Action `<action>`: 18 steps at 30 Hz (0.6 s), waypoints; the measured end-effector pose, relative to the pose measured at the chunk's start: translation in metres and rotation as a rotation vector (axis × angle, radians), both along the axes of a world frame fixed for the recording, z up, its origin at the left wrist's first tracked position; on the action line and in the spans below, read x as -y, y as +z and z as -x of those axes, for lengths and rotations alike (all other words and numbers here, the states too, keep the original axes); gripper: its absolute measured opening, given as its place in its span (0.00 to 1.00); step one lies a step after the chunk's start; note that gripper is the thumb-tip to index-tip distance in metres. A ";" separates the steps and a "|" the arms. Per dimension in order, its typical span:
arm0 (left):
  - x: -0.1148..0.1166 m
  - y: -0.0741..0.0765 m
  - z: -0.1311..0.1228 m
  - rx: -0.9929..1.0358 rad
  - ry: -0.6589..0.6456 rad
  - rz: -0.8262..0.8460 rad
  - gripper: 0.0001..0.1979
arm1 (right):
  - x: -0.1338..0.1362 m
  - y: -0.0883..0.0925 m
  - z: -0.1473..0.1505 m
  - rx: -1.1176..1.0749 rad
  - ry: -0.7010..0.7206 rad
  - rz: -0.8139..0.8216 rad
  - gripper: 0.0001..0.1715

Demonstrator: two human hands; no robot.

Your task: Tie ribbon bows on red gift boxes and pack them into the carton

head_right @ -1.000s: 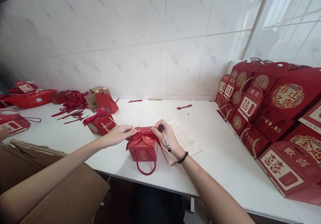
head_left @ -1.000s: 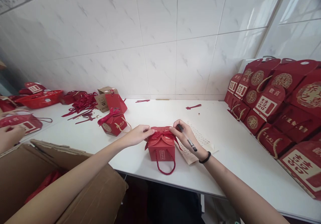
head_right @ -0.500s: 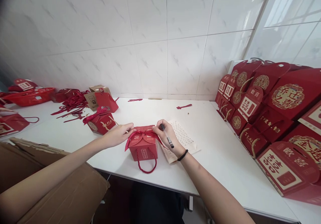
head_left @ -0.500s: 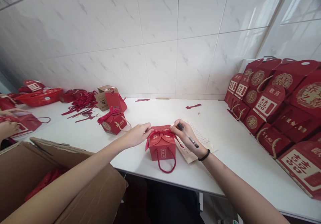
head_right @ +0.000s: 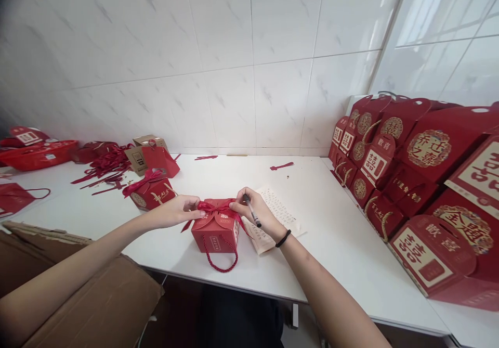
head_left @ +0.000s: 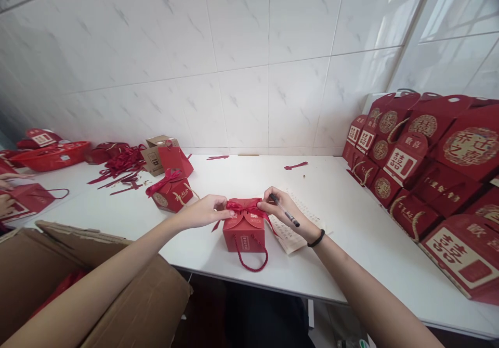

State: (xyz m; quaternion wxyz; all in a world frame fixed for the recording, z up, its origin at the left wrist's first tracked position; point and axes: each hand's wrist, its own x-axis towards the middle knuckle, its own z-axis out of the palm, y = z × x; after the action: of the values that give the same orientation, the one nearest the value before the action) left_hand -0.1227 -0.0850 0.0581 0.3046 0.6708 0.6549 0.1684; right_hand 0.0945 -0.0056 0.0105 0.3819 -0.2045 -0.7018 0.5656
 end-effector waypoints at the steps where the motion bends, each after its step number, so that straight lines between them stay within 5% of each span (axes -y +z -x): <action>1: 0.000 0.002 0.002 0.018 -0.025 0.033 0.22 | 0.001 0.001 0.000 0.003 0.003 -0.002 0.20; 12: 0.008 0.011 0.029 0.180 -0.220 0.540 0.13 | 0.002 -0.004 0.003 0.010 0.076 -0.024 0.17; 18: 0.011 0.013 0.024 -0.439 -0.107 0.476 0.05 | 0.001 -0.005 0.000 0.003 0.115 0.006 0.19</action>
State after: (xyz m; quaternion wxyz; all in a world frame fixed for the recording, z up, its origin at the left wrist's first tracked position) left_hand -0.1466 -0.0964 0.0710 0.3129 0.6346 0.6896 -0.1546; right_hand 0.0944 -0.0061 0.0053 0.3472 -0.1658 -0.7112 0.5884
